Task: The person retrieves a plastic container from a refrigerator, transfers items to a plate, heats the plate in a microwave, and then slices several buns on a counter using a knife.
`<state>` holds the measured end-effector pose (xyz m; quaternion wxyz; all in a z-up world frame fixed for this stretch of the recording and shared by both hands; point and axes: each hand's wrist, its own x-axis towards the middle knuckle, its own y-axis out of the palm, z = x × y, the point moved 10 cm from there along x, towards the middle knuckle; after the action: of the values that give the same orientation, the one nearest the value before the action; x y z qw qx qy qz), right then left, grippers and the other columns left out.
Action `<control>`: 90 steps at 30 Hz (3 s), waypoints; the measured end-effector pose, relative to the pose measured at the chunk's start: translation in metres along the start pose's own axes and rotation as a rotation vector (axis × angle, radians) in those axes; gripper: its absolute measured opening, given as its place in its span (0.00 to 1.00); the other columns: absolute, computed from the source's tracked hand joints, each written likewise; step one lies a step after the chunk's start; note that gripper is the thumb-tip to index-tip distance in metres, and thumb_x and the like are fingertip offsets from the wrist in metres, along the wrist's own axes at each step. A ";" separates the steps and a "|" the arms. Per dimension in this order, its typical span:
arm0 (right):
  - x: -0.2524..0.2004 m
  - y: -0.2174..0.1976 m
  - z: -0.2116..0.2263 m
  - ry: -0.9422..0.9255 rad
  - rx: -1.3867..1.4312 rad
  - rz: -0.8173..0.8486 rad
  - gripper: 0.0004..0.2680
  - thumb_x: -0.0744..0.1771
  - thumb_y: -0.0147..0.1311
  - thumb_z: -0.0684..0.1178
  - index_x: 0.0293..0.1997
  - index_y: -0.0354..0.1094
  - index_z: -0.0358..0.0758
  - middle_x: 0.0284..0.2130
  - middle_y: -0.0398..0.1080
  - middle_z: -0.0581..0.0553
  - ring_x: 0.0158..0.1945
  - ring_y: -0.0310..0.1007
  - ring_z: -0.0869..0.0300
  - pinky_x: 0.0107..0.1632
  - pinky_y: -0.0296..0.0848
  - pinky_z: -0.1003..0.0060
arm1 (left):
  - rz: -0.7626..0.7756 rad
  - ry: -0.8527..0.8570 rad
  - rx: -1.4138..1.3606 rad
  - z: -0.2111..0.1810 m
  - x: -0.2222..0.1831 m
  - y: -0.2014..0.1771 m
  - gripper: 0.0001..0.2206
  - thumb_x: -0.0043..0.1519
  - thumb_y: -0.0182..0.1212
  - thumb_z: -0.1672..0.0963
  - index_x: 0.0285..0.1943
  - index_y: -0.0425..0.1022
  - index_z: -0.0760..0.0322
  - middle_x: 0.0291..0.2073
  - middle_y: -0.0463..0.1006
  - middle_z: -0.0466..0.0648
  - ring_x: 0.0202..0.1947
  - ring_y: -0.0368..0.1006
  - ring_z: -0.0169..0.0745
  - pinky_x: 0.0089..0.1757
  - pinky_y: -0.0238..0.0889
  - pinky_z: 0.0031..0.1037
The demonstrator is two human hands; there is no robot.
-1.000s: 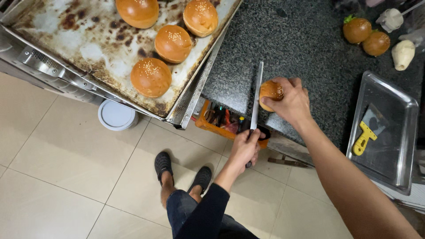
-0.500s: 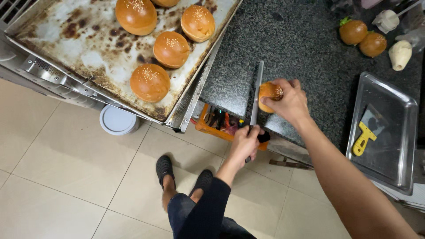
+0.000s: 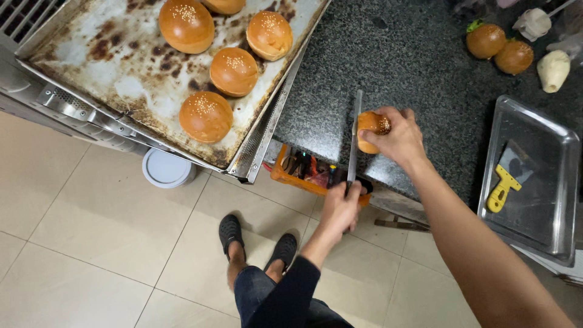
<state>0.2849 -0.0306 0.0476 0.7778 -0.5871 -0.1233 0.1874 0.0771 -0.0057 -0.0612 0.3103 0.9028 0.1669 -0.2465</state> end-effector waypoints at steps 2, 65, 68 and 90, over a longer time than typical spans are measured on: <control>0.001 0.004 -0.007 0.079 0.030 0.053 0.26 0.57 0.72 0.63 0.60 0.72 0.56 0.62 0.61 0.25 0.61 0.67 0.35 0.63 0.67 0.48 | -0.034 -0.013 0.068 0.005 -0.012 -0.004 0.14 0.69 0.52 0.50 0.44 0.74 0.66 0.13 0.61 0.39 0.08 0.54 0.28 0.14 0.49 0.27; 0.001 0.001 -0.011 0.150 0.144 0.125 0.28 0.56 0.71 0.64 0.60 0.70 0.50 0.54 0.63 0.36 0.53 0.75 0.44 0.57 0.74 0.52 | 0.012 -0.084 0.223 0.021 -0.010 0.022 0.16 0.71 0.52 0.52 0.38 0.69 0.70 0.12 0.64 0.45 0.08 0.62 0.37 0.15 0.54 0.34; 0.000 0.002 -0.012 0.185 0.137 0.144 0.28 0.56 0.72 0.64 0.60 0.69 0.50 0.55 0.62 0.37 0.54 0.73 0.44 0.56 0.74 0.52 | 0.011 0.032 0.258 0.008 -0.007 0.023 0.14 0.70 0.53 0.52 0.39 0.71 0.69 0.11 0.64 0.46 0.07 0.62 0.38 0.14 0.54 0.35; 0.004 0.026 -0.037 0.112 0.269 0.095 0.40 0.55 0.75 0.65 0.72 0.53 0.53 0.60 0.56 0.30 0.65 0.57 0.36 0.64 0.63 0.44 | 0.062 -0.218 0.092 -0.007 -0.085 -0.075 0.15 0.69 0.53 0.49 0.51 0.77 0.63 0.13 0.56 0.38 0.08 0.51 0.26 0.14 0.46 0.24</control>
<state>0.2995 -0.0548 0.0121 0.8454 -0.4922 -0.0254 0.2058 -0.0240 0.0421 -0.0459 0.2923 0.8887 0.0929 -0.3409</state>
